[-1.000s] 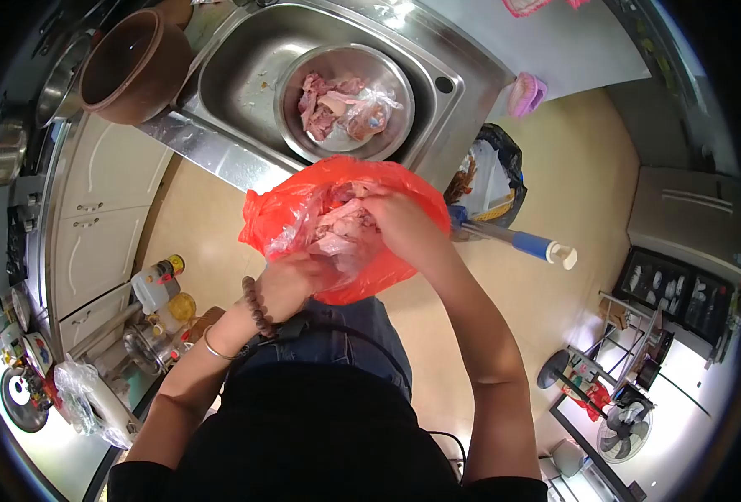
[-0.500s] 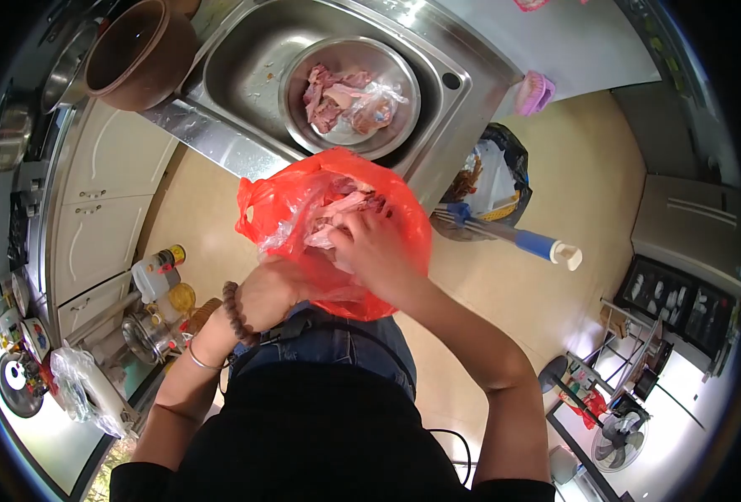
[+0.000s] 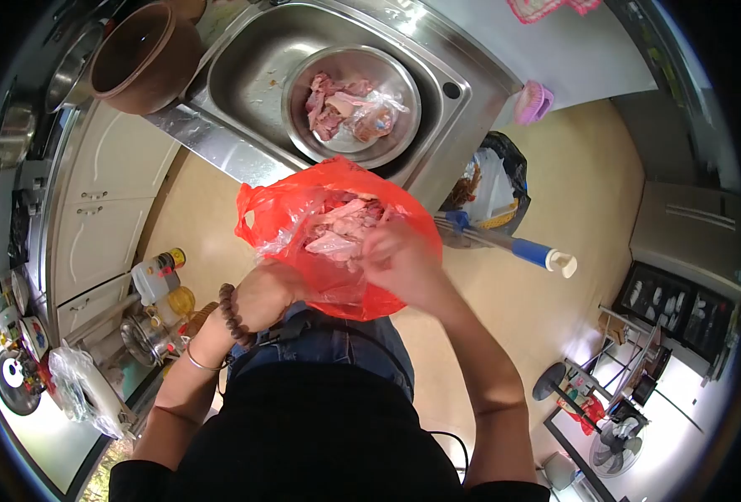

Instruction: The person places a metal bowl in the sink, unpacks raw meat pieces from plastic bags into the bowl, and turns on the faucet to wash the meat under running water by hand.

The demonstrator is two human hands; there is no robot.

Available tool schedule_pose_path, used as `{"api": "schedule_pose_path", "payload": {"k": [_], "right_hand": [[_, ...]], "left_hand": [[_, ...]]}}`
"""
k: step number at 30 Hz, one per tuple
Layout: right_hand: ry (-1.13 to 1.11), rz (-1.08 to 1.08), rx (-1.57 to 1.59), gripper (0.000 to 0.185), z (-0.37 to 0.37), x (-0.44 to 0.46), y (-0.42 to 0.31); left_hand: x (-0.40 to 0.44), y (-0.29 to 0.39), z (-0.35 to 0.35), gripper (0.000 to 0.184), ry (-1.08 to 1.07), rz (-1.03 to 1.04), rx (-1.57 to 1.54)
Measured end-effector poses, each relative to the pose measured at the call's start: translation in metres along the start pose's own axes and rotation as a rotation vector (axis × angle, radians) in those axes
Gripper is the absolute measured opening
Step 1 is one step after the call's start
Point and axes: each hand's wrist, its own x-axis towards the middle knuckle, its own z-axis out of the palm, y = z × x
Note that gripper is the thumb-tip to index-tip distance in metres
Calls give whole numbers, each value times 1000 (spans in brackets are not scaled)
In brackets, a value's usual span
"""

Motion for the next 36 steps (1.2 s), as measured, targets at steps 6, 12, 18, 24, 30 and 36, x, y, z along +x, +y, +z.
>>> {"api": "schedule_pose_path", "payload": {"k": [6,12,18,24,30,36], "right_hand": [[323,53,643,13,-34,76,-27],[258,-2,446,14,-11,129,-22],[-238,-185,-161,28,0,57,-14],[-19,68,-668,61,-22,36,22],[-171,26,-625,69,-19,47,38],[-172,160,-621,62,-15,35,73]], "left_hand": [[7,5,-1,39,-2,25,-24],[16,8,-7,40,-17,57,-1],[27,11,-15,32,11,104,-43],[37,15,-23,29,-102,39,-56],[51,21,-24,27,-250,62,-15],[56,34,-5,38,-276,-9,-69]]}}
